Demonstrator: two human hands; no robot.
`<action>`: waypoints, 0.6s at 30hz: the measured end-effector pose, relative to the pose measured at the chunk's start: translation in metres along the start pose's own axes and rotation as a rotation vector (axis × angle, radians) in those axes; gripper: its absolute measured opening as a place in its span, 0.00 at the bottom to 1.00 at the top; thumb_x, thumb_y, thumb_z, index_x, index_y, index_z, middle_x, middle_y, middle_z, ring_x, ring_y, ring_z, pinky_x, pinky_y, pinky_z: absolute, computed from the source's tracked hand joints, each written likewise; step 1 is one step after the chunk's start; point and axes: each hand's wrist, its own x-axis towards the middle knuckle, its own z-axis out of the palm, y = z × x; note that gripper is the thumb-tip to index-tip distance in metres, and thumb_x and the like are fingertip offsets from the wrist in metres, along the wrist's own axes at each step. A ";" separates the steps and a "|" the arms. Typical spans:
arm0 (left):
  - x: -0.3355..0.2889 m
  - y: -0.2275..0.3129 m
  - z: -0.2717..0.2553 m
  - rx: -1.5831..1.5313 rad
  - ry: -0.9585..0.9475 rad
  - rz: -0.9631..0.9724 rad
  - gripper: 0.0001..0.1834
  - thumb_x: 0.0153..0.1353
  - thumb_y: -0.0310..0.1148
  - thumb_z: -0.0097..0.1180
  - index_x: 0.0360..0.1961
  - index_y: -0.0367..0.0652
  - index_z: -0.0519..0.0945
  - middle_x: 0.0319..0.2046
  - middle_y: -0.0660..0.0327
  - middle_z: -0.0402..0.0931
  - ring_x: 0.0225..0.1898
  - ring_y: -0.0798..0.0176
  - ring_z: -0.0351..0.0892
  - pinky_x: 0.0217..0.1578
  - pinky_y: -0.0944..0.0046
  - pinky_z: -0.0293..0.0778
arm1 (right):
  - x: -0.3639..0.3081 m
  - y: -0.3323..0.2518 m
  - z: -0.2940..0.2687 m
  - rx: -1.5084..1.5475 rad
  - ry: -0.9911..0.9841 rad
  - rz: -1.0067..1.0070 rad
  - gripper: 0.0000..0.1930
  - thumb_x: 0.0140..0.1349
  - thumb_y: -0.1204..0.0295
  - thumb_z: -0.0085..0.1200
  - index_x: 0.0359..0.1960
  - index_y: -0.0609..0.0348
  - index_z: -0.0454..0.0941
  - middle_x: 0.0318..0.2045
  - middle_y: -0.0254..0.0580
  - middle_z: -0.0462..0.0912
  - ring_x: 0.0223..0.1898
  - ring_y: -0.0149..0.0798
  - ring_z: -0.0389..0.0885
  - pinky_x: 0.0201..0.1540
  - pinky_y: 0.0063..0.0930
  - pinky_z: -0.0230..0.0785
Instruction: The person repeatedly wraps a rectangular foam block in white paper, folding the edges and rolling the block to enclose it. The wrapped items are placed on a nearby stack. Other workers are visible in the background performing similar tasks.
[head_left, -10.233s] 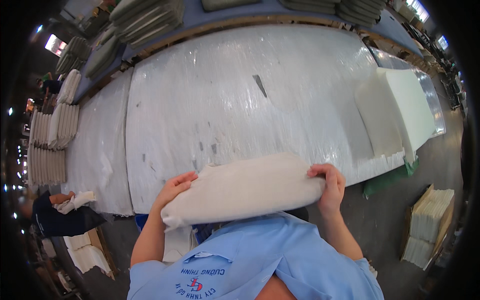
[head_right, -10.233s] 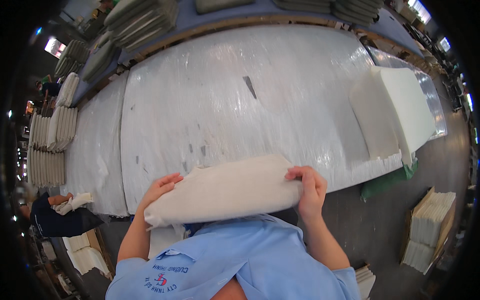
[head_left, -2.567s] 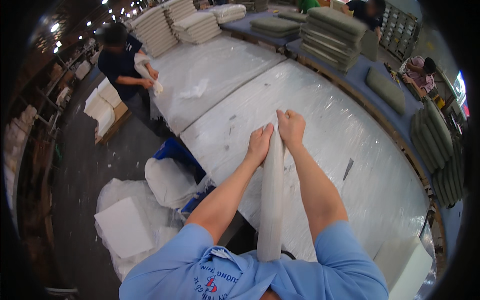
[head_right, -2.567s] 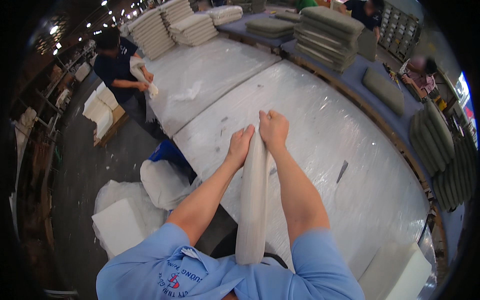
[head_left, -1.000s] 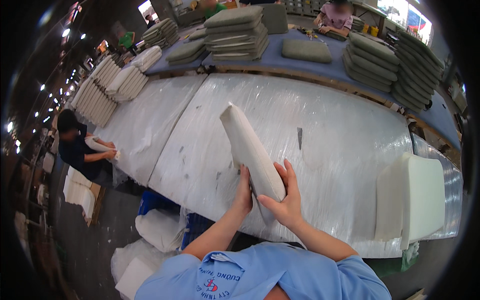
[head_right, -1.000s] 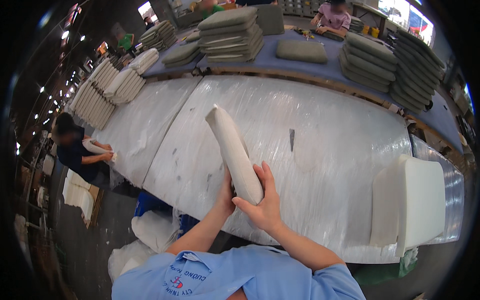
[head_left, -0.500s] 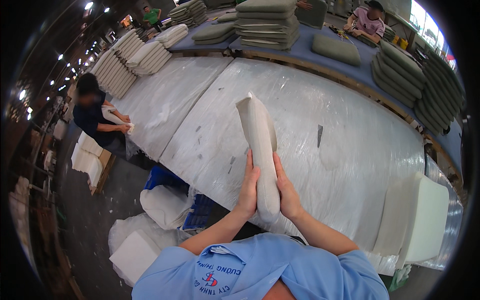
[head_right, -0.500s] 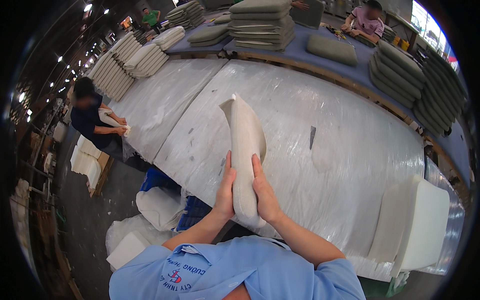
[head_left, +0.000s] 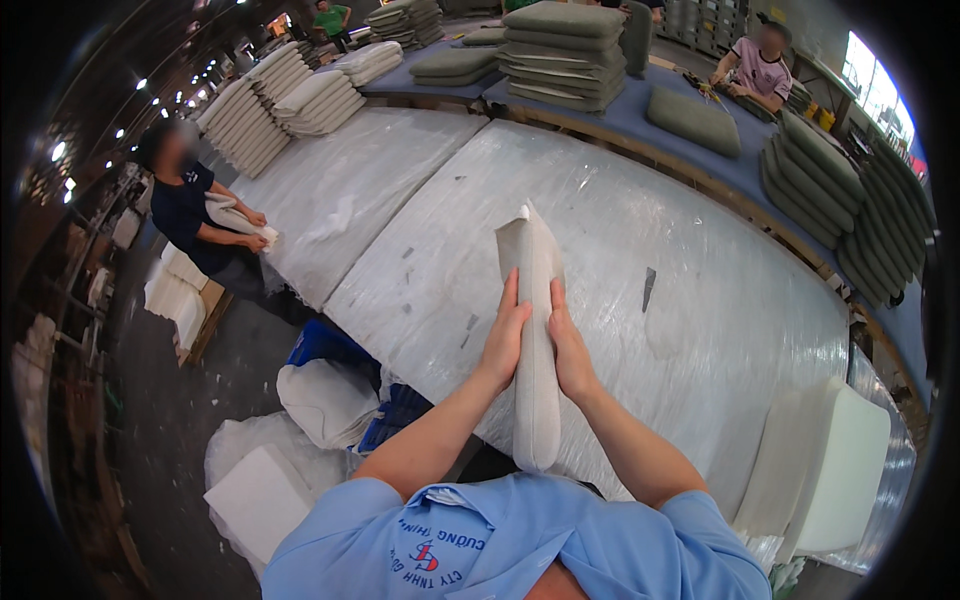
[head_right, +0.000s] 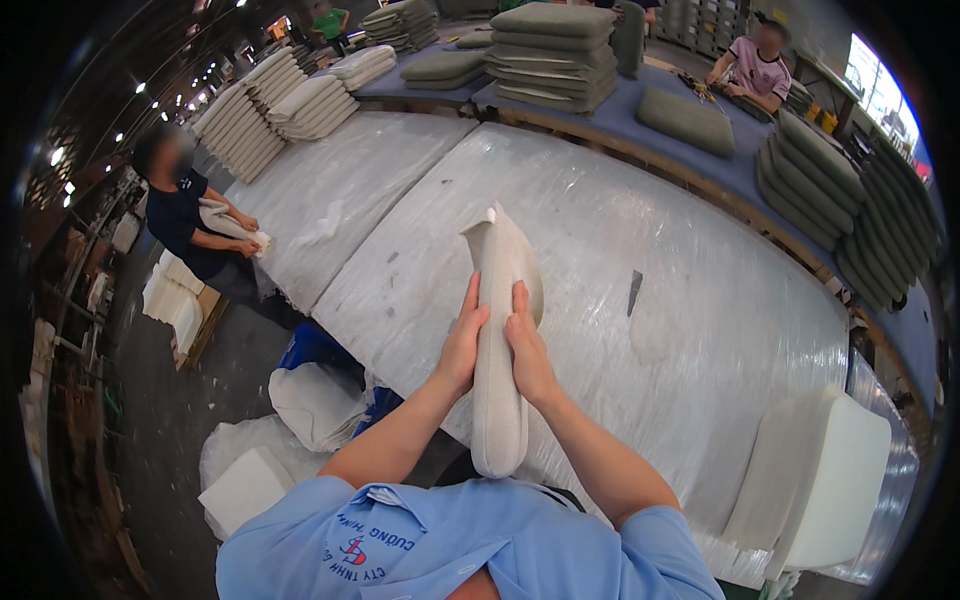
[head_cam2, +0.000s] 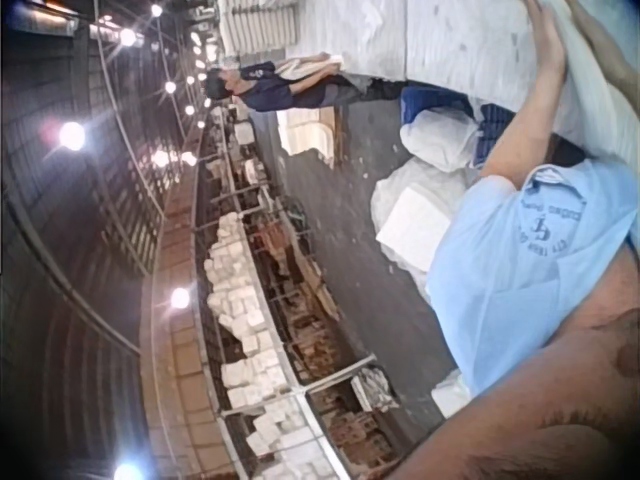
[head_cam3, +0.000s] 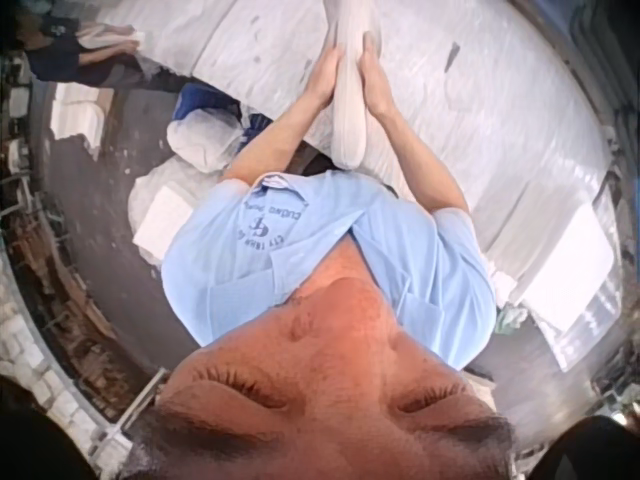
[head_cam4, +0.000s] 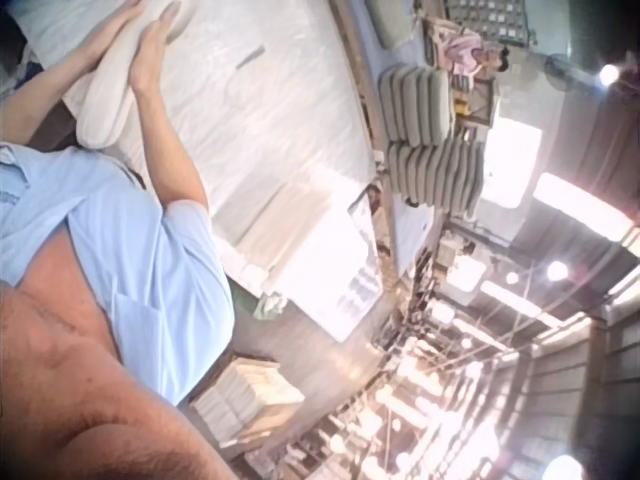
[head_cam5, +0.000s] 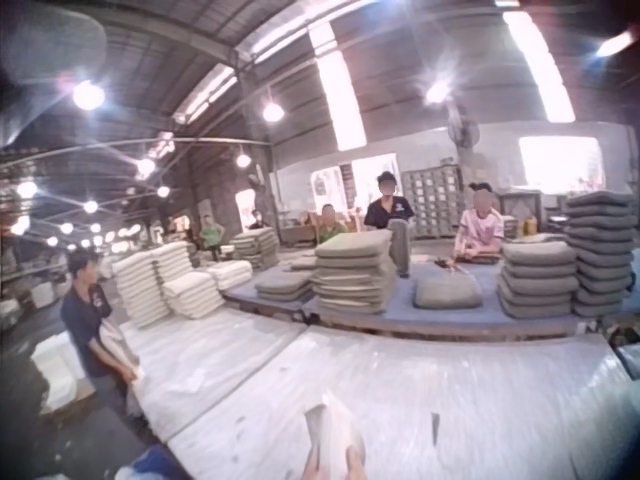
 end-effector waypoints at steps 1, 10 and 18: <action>0.006 0.001 -0.001 -0.013 -0.008 0.000 0.41 0.78 0.40 0.38 0.85 0.40 0.39 0.85 0.47 0.35 0.85 0.50 0.37 0.81 0.54 0.43 | 0.007 0.001 -0.001 -0.012 0.000 -0.001 0.37 0.84 0.58 0.32 0.83 0.70 0.36 0.86 0.54 0.35 0.86 0.46 0.30 0.85 0.36 0.28; 0.057 -0.002 -0.011 -0.092 0.003 -0.117 0.42 0.82 0.56 0.37 0.86 0.51 0.39 0.85 0.51 0.38 0.83 0.50 0.45 0.79 0.53 0.53 | 0.062 0.000 -0.006 -0.060 0.042 0.011 0.37 0.83 0.59 0.37 0.84 0.67 0.39 0.86 0.52 0.36 0.86 0.45 0.31 0.85 0.36 0.29; 0.100 -0.026 -0.030 -0.024 0.000 -0.014 0.43 0.82 0.59 0.35 0.86 0.47 0.39 0.84 0.50 0.42 0.83 0.49 0.47 0.79 0.53 0.52 | 0.132 0.016 -0.027 -0.056 0.072 0.036 0.37 0.83 0.56 0.39 0.85 0.61 0.43 0.86 0.50 0.43 0.86 0.46 0.38 0.84 0.36 0.34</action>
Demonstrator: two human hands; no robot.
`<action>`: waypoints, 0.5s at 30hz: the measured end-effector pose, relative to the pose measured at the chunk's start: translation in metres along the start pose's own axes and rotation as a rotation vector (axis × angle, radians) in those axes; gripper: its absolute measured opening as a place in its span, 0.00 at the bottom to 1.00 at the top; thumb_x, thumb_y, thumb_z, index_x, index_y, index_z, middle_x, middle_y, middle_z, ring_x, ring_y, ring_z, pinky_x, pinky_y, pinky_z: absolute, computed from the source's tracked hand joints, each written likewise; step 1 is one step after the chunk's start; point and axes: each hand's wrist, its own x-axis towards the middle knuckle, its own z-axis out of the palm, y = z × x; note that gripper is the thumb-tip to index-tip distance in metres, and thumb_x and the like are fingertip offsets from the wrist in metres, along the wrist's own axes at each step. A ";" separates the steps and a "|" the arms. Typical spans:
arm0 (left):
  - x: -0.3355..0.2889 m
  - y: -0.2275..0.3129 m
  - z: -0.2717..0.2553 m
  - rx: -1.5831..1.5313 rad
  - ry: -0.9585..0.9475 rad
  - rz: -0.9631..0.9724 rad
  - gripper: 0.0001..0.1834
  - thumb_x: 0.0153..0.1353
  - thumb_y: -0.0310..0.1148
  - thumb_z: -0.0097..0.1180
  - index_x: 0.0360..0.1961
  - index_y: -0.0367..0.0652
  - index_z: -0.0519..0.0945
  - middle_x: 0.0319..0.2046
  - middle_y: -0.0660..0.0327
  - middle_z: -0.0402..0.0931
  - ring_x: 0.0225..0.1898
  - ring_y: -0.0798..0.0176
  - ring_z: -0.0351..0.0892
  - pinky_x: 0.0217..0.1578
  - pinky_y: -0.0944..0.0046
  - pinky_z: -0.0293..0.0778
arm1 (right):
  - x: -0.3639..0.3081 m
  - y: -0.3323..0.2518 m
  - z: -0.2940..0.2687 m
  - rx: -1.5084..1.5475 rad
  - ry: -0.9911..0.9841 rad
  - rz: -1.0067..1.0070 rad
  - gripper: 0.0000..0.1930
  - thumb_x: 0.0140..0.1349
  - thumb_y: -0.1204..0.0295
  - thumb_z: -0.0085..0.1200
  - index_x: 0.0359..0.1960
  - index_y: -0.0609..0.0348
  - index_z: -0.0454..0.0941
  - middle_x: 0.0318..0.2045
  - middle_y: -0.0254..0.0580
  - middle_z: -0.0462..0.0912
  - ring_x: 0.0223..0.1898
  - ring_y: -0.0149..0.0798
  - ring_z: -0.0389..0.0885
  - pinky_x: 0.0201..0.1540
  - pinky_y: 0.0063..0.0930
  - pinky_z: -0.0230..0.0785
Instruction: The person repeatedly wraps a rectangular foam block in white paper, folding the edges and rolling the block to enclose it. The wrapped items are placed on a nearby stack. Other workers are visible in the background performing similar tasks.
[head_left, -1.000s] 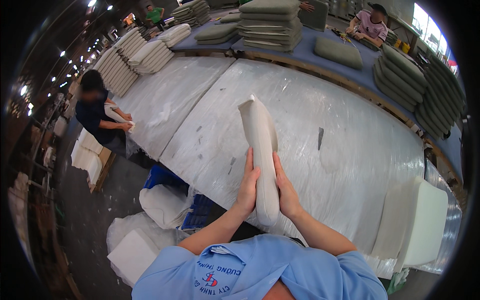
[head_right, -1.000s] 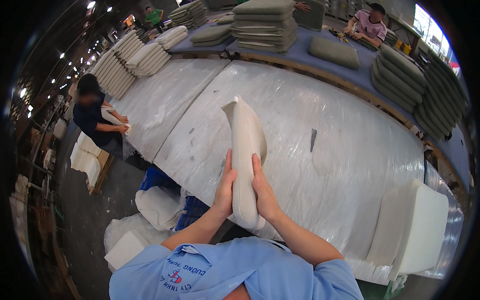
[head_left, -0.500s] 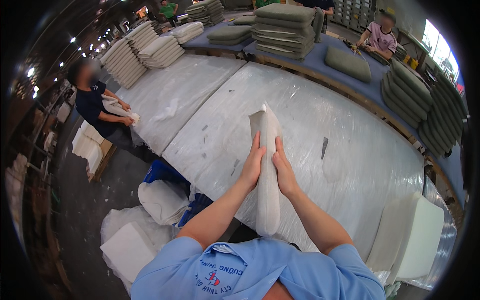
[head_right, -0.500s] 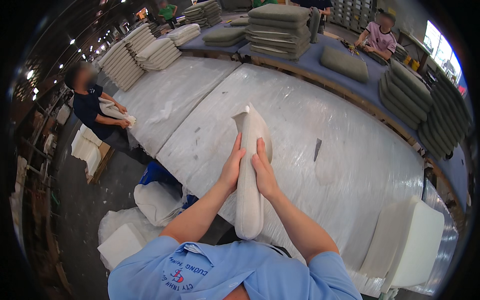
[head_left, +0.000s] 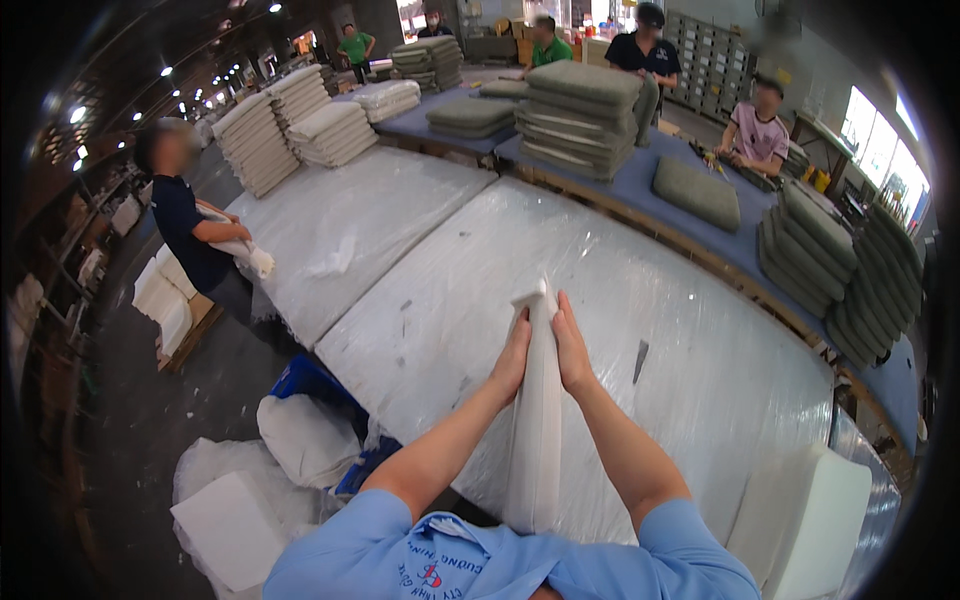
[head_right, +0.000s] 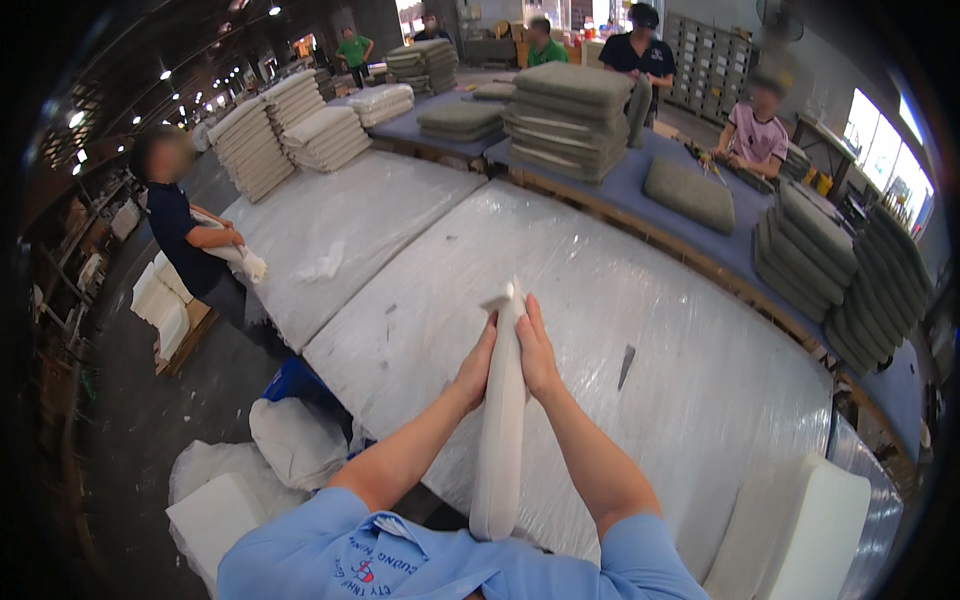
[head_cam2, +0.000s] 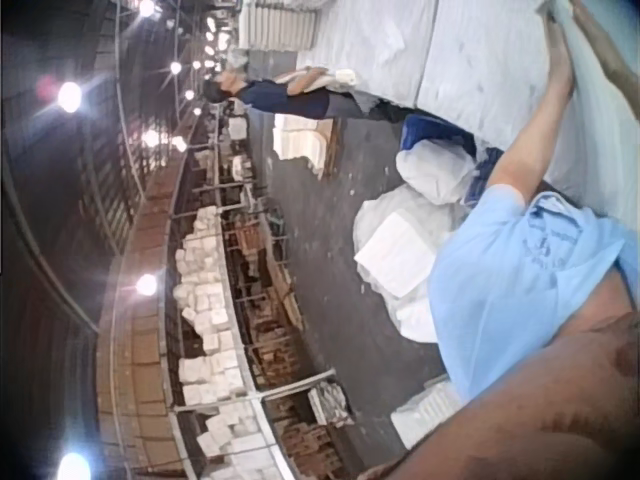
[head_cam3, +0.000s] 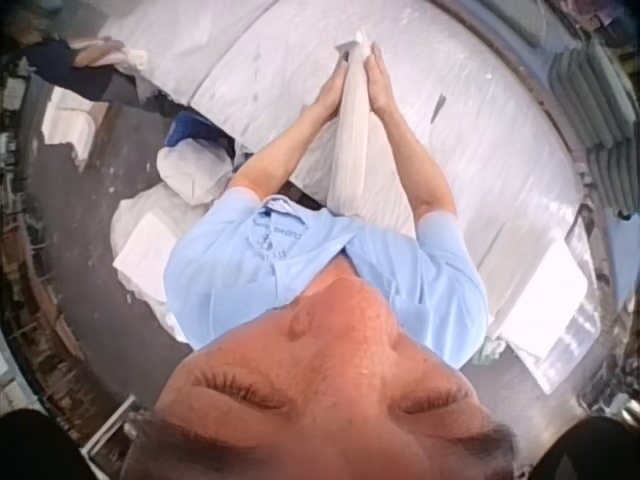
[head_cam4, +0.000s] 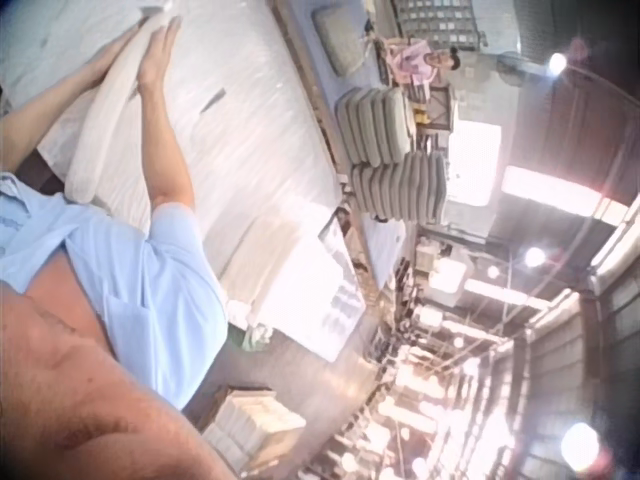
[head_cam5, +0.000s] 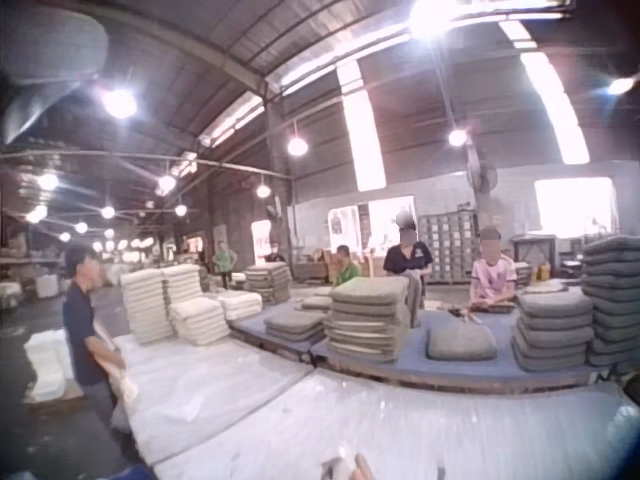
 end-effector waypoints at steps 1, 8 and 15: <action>0.006 -0.004 0.001 0.032 0.042 0.025 0.43 0.82 0.57 0.38 0.85 0.43 0.41 0.84 0.49 0.44 0.83 0.48 0.47 0.79 0.53 0.52 | 0.015 0.000 -0.005 -0.018 0.017 -0.018 0.37 0.83 0.56 0.40 0.84 0.61 0.44 0.85 0.51 0.44 0.86 0.46 0.39 0.84 0.36 0.35; 0.047 -0.013 -0.034 0.689 0.411 0.415 0.44 0.68 0.32 0.63 0.80 0.35 0.55 0.75 0.37 0.61 0.78 0.38 0.59 0.77 0.50 0.57 | 0.089 0.016 -0.026 -0.008 -0.055 0.048 0.34 0.82 0.53 0.46 0.81 0.59 0.57 0.78 0.49 0.62 0.79 0.43 0.58 0.80 0.36 0.49; 0.069 0.027 -0.058 0.584 0.132 0.189 0.18 0.59 0.25 0.65 0.52 0.40 0.83 0.46 0.56 0.87 0.51 0.57 0.85 0.54 0.57 0.78 | 0.109 0.014 -0.048 0.036 -0.180 0.085 0.10 0.75 0.63 0.61 0.42 0.56 0.83 0.37 0.25 0.83 0.42 0.24 0.76 0.50 0.23 0.67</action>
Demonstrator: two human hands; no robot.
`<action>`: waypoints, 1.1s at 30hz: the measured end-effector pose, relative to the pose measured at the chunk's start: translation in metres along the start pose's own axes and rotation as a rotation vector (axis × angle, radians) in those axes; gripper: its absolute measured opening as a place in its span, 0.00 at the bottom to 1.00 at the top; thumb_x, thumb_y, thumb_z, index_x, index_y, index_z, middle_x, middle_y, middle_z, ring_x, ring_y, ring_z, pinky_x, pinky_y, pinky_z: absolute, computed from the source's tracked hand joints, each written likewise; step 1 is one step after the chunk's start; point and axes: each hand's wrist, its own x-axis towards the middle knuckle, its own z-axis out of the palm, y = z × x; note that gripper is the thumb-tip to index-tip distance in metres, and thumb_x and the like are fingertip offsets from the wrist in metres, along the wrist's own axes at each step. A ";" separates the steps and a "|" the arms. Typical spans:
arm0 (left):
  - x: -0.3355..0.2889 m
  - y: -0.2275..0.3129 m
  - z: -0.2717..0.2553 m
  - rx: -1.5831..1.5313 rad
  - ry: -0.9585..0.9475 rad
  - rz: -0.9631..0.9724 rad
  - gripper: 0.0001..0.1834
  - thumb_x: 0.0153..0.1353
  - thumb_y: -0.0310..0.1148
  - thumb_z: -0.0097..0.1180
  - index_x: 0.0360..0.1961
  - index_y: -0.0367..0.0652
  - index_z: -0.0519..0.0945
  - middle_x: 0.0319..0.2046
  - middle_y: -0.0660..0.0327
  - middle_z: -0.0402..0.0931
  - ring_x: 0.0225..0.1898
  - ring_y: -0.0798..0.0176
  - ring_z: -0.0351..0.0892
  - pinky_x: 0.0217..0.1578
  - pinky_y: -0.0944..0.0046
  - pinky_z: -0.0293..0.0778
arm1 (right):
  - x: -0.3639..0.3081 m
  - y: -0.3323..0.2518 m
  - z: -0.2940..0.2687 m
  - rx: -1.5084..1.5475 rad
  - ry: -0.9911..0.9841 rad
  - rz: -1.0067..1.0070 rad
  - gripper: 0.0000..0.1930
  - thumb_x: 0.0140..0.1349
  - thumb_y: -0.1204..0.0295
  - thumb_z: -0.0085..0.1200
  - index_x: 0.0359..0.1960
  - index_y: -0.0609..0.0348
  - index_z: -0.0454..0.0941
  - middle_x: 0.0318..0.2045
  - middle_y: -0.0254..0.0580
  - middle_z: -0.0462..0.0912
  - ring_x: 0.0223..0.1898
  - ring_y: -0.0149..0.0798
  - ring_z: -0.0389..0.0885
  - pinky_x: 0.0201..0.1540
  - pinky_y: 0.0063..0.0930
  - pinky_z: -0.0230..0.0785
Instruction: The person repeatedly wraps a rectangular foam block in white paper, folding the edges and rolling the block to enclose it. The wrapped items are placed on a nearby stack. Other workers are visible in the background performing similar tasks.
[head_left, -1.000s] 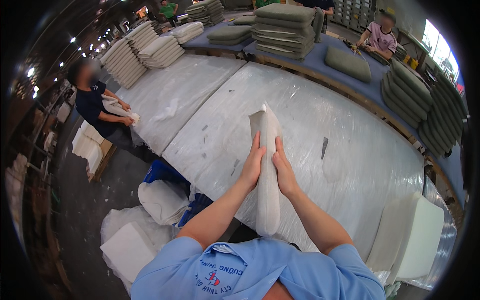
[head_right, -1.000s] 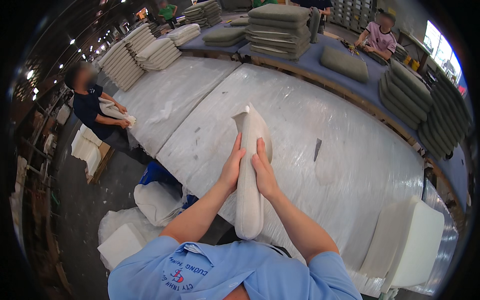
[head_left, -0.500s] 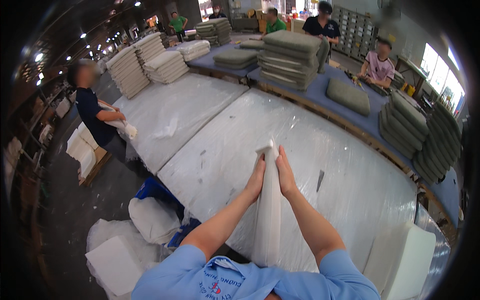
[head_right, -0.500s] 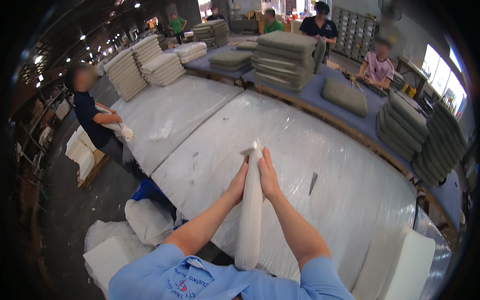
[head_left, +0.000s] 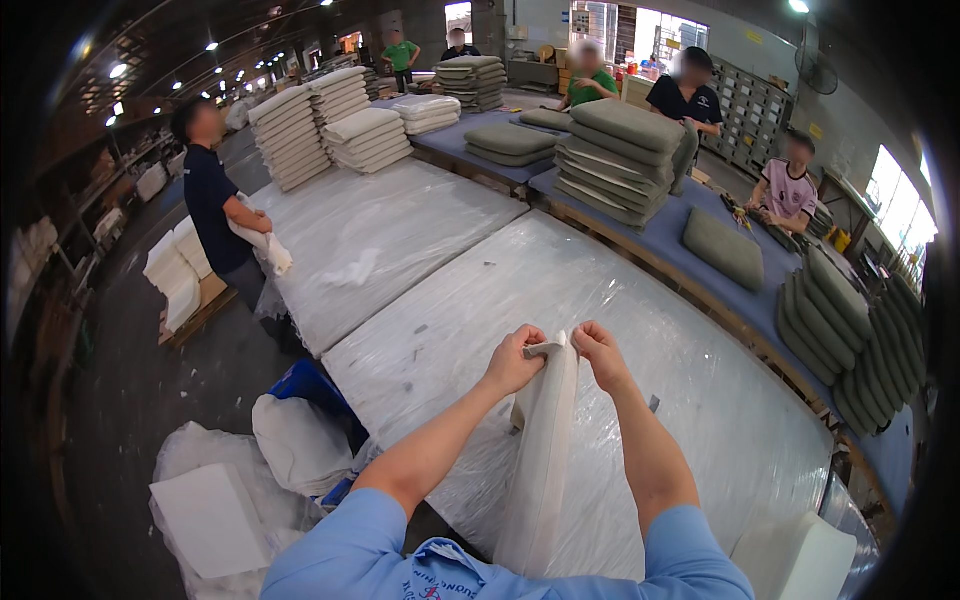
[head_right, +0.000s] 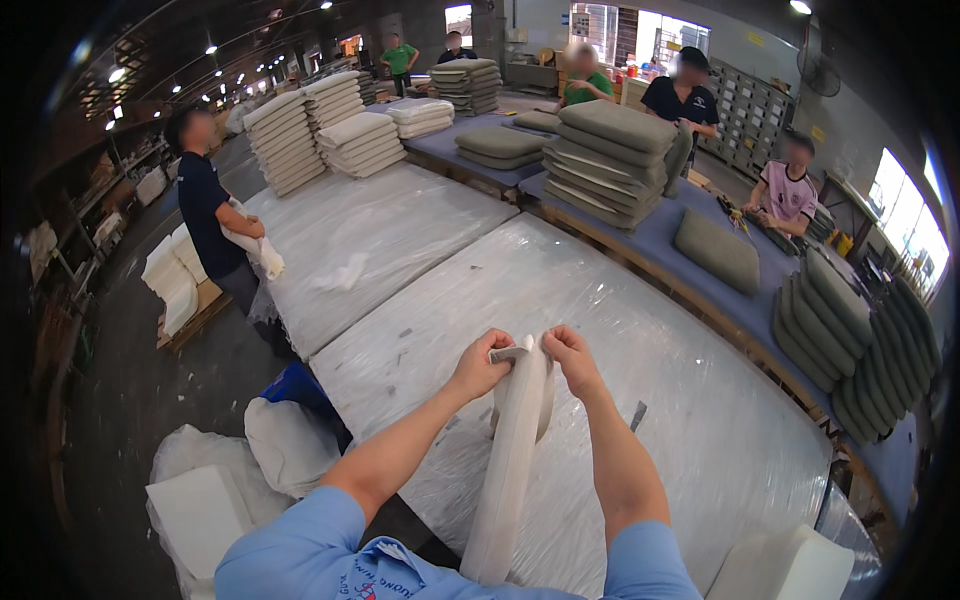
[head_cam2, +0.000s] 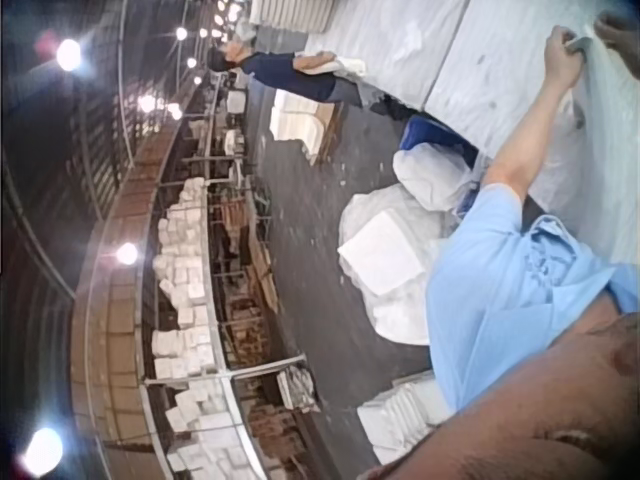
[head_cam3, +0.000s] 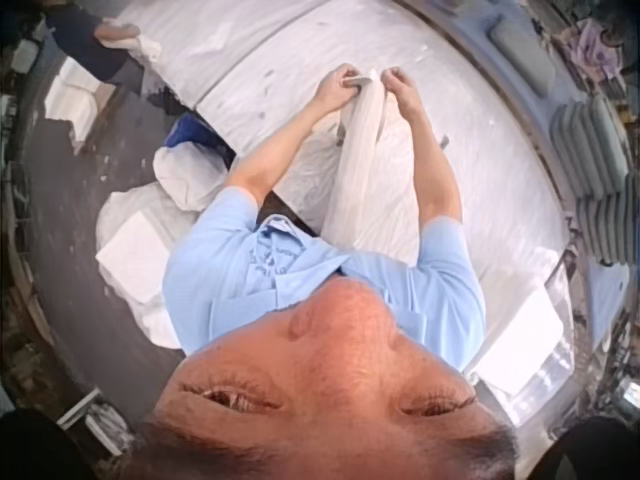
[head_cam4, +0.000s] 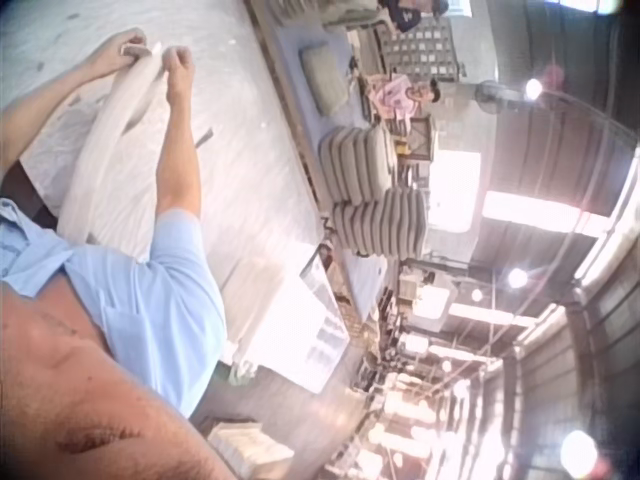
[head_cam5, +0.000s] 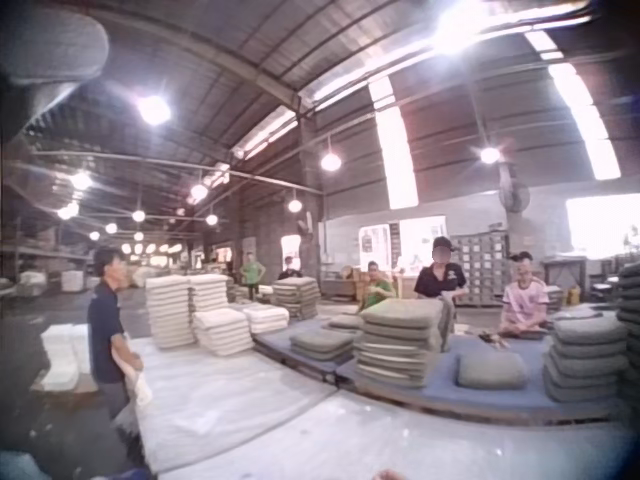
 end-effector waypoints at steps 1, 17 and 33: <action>0.000 -0.001 -0.004 -0.023 -0.031 -0.014 0.16 0.60 0.26 0.66 0.51 0.41 0.83 0.46 0.58 0.86 0.50 0.60 0.84 0.53 0.59 0.77 | -0.001 -0.001 0.000 -0.011 -0.025 0.011 0.10 0.75 0.63 0.60 0.43 0.56 0.83 0.36 0.25 0.82 0.41 0.24 0.76 0.50 0.23 0.67; -0.006 -0.006 0.016 -0.219 -0.182 -0.012 0.11 0.78 0.41 0.58 0.43 0.45 0.81 0.37 0.70 0.78 0.42 0.74 0.72 0.47 0.66 0.71 | -0.035 0.010 0.017 0.036 0.267 -0.155 0.15 0.79 0.61 0.56 0.31 0.50 0.75 0.29 0.19 0.72 0.33 0.20 0.66 0.37 0.21 0.61; 0.005 -0.001 0.004 0.217 -0.261 0.111 0.29 0.75 0.48 0.64 0.64 0.34 0.80 0.56 0.52 0.84 0.59 0.59 0.80 0.62 0.62 0.73 | -0.045 0.000 0.017 -0.014 0.252 -0.186 0.14 0.79 0.62 0.56 0.33 0.55 0.78 0.30 0.22 0.74 0.36 0.21 0.67 0.41 0.21 0.62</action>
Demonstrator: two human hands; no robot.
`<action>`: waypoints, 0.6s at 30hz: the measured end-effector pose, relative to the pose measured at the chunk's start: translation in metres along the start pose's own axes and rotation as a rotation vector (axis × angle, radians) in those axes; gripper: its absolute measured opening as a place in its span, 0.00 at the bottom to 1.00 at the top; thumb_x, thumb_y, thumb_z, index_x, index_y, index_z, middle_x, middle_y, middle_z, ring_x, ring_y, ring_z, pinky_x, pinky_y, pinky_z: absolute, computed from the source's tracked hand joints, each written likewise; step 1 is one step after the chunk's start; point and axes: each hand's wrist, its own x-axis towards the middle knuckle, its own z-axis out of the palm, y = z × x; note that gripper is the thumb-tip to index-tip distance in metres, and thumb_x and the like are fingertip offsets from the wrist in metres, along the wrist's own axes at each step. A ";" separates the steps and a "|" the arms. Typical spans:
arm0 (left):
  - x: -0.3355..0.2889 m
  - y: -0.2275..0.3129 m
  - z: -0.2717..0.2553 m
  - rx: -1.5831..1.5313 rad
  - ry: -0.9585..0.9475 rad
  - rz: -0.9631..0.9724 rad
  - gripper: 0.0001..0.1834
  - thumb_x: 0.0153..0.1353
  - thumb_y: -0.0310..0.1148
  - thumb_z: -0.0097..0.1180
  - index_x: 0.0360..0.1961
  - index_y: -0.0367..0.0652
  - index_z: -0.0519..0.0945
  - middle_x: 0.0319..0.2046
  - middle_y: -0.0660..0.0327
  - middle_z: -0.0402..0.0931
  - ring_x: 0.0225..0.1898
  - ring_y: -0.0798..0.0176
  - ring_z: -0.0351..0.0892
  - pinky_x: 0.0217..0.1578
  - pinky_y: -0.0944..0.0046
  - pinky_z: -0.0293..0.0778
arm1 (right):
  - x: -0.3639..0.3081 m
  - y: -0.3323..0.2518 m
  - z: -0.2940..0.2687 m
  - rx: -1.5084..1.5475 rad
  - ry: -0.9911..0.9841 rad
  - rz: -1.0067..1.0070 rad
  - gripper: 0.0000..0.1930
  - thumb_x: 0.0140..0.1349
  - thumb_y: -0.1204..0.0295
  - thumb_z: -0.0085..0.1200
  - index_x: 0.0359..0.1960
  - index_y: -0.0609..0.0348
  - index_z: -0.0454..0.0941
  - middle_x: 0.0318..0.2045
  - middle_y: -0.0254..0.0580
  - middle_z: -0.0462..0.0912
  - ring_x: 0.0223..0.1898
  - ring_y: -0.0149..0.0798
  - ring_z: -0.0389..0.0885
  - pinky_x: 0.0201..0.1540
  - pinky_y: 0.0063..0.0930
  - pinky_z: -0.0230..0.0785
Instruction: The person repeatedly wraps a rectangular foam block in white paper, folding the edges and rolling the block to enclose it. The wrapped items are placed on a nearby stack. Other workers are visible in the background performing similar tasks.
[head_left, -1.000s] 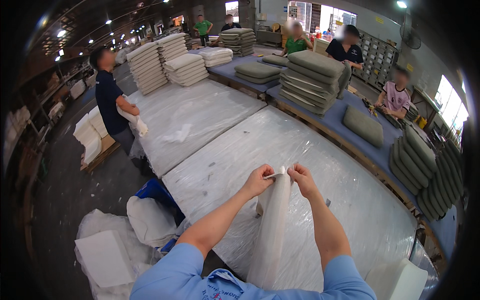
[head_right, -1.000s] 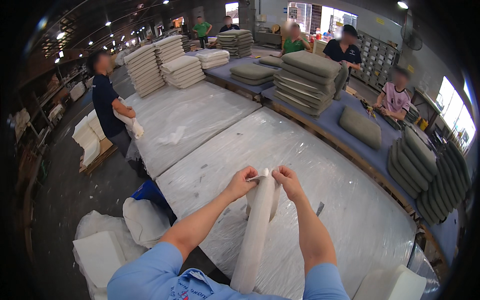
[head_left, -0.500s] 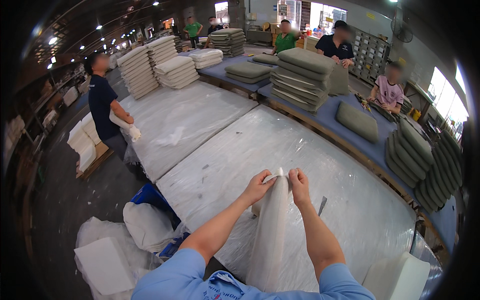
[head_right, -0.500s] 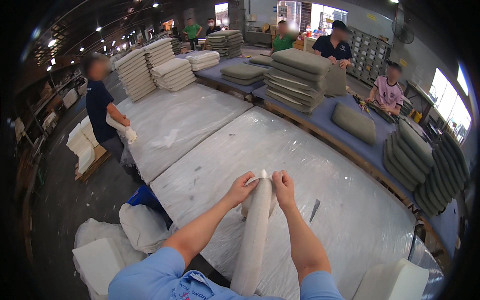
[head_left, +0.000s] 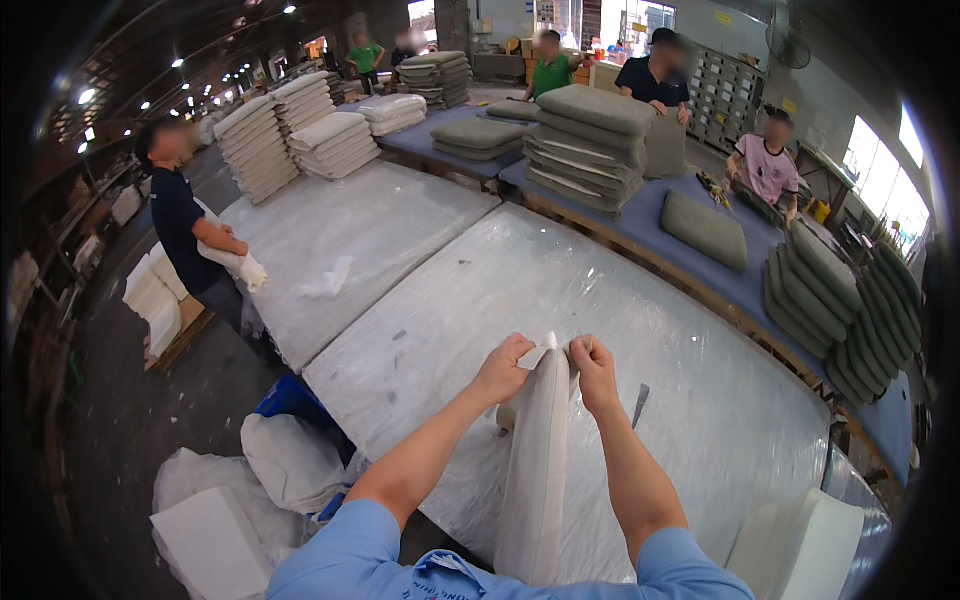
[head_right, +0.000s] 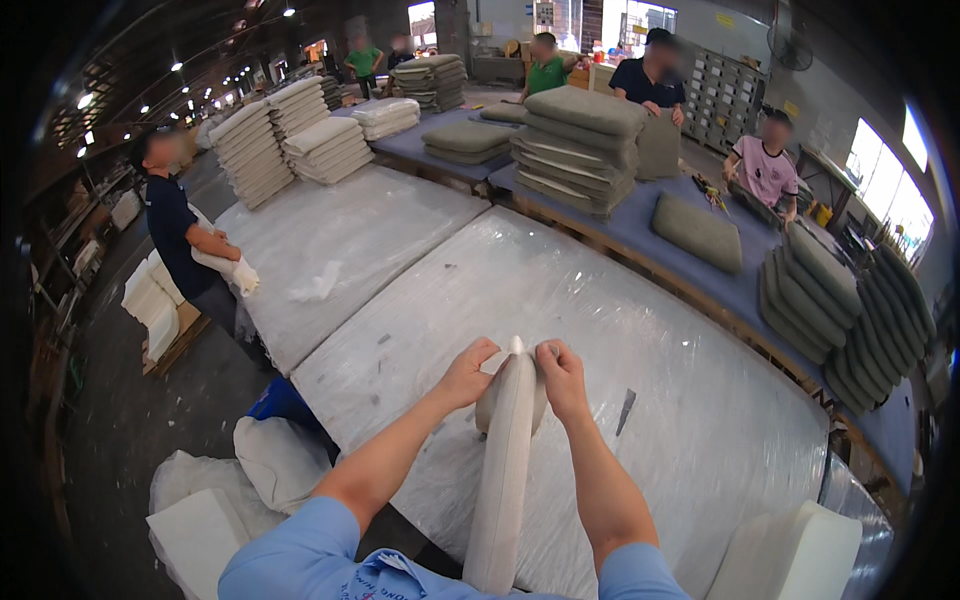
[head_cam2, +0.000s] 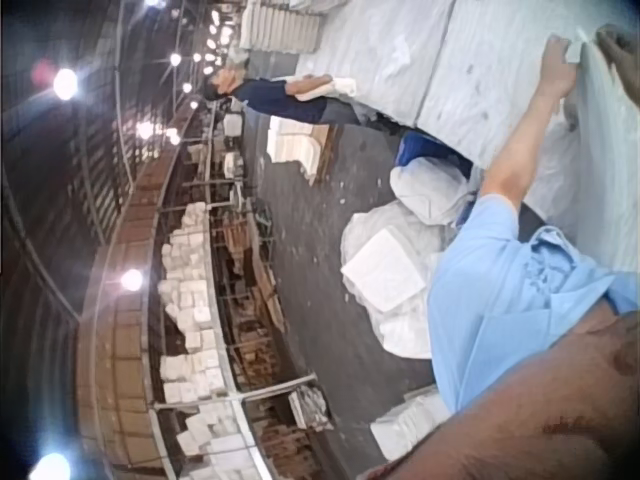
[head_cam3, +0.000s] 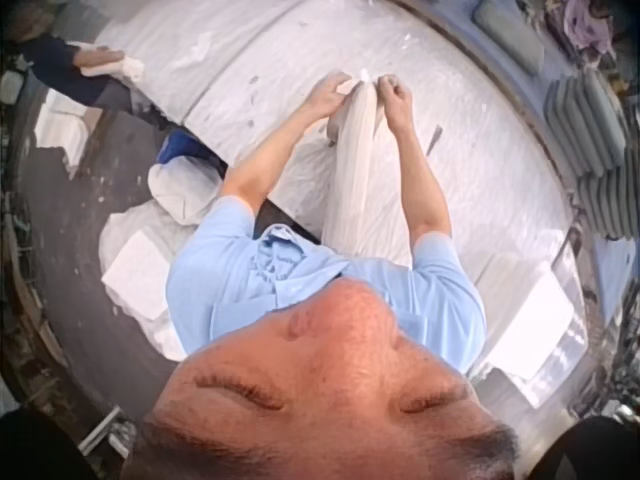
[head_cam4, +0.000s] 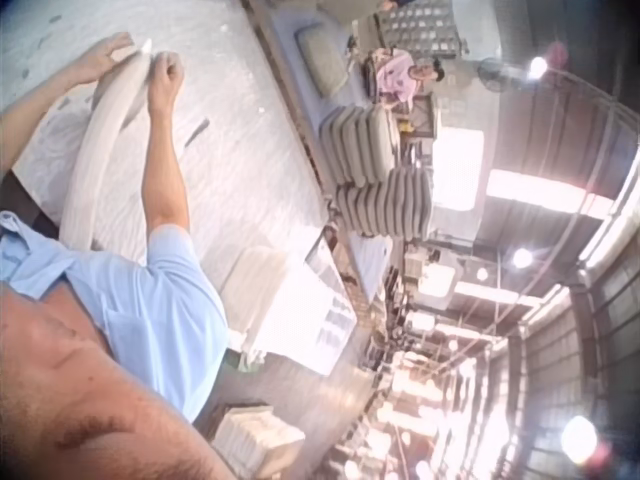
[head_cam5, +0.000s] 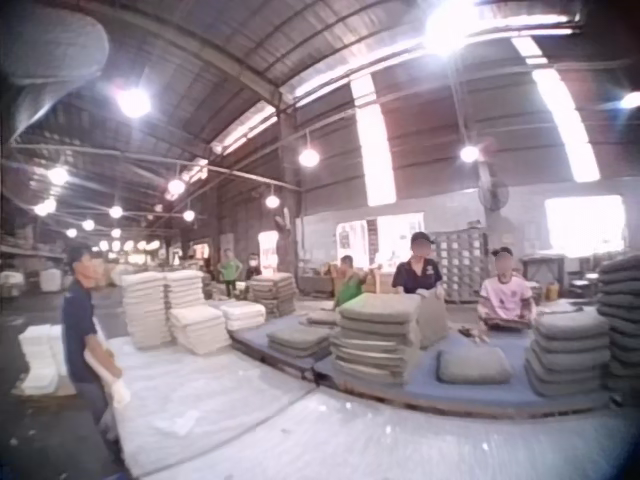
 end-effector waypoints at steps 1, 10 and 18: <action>-0.002 0.000 0.009 -0.079 0.096 0.006 0.28 0.75 0.47 0.64 0.65 0.34 0.80 0.55 0.51 0.85 0.59 0.58 0.81 0.62 0.62 0.73 | 0.002 0.001 0.002 -0.019 0.040 -0.001 0.15 0.80 0.63 0.55 0.33 0.55 0.78 0.30 0.22 0.74 0.35 0.21 0.67 0.40 0.21 0.62; -0.012 0.012 0.057 -0.378 0.341 -0.047 0.18 0.79 0.45 0.55 0.48 0.38 0.80 0.38 0.58 0.81 0.42 0.66 0.76 0.47 0.63 0.74 | 0.014 0.002 0.015 -0.086 0.262 -0.016 0.27 0.76 0.56 0.62 0.19 0.53 0.68 0.20 0.21 0.66 0.25 0.21 0.59 0.27 0.26 0.52; 0.002 0.009 0.052 -0.448 0.300 -0.103 0.27 0.80 0.55 0.52 0.38 0.39 0.80 0.31 0.69 0.78 0.34 0.73 0.71 0.37 0.66 0.72 | 0.033 -0.013 0.021 -0.294 0.290 -0.093 0.31 0.67 0.59 0.71 0.13 0.56 0.65 0.14 0.22 0.64 0.21 0.21 0.57 0.22 0.28 0.48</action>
